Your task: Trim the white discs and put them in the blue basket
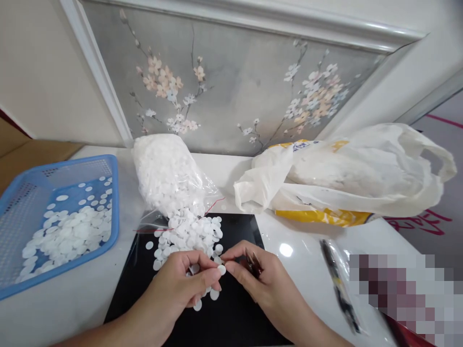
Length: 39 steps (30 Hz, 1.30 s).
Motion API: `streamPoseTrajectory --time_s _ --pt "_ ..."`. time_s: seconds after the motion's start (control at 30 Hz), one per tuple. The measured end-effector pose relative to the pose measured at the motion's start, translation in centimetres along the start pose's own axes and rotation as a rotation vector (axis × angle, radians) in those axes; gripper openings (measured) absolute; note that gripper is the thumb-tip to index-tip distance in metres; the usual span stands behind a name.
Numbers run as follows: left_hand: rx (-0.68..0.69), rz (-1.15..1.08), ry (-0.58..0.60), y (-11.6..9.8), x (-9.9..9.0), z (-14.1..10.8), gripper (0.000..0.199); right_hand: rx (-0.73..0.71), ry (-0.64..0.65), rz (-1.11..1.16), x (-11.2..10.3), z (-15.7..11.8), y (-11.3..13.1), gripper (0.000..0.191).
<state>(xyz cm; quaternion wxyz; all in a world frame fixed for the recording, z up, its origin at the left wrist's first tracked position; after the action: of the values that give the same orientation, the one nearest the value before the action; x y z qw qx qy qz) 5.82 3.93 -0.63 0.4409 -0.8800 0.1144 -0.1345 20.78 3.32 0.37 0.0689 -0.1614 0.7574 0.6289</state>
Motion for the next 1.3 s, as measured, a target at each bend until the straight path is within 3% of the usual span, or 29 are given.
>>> streamPoseTrajectory --time_s 0.13,0.3,0.6,0.83,1.0,1.17,1.3 --pt "-0.034 -0.063 0.081 0.1 0.4 0.0 0.027 0.08 0.09 0.161 0.2 -0.1 -0.2 0.027" --pt "-0.034 -0.123 0.141 0.1 0.7 0.0 0.034 0.155 0.137 0.209 0.6 -0.3 -0.4 0.026" --pt "-0.091 -0.267 0.193 0.2 1.3 -0.1 0.042 0.167 0.122 0.294 0.9 -0.5 0.0 0.024" --pt "-0.054 -0.215 0.112 -0.1 1.0 -0.3 0.031 0.156 0.104 0.184 0.7 -0.7 0.7 0.027" --pt "-0.072 -0.177 0.159 -0.5 1.7 -0.9 0.027 0.077 0.115 0.043 -0.3 -1.3 1.0 0.043" --pt "-0.068 -0.128 0.133 -0.2 1.6 -0.6 0.029 -0.111 0.021 -0.306 -1.8 -2.3 1.0 0.029" --pt "-0.093 -0.109 0.113 0.2 1.7 -0.3 0.03 -0.286 -0.076 -0.383 -2.2 -3.3 0.2 0.042"
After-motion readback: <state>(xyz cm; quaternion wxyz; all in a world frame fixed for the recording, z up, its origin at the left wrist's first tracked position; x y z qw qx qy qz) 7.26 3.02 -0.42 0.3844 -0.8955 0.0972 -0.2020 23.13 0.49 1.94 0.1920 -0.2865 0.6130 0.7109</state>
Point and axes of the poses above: each hand's wrist, its own z-axis towards the middle knuckle, its own x-axis out of the palm, y = z × x, the point moved 6 cm from there along z, towards the middle knuckle, and after that the axes turned 3 degrees about -z, right-handed, at the moved point
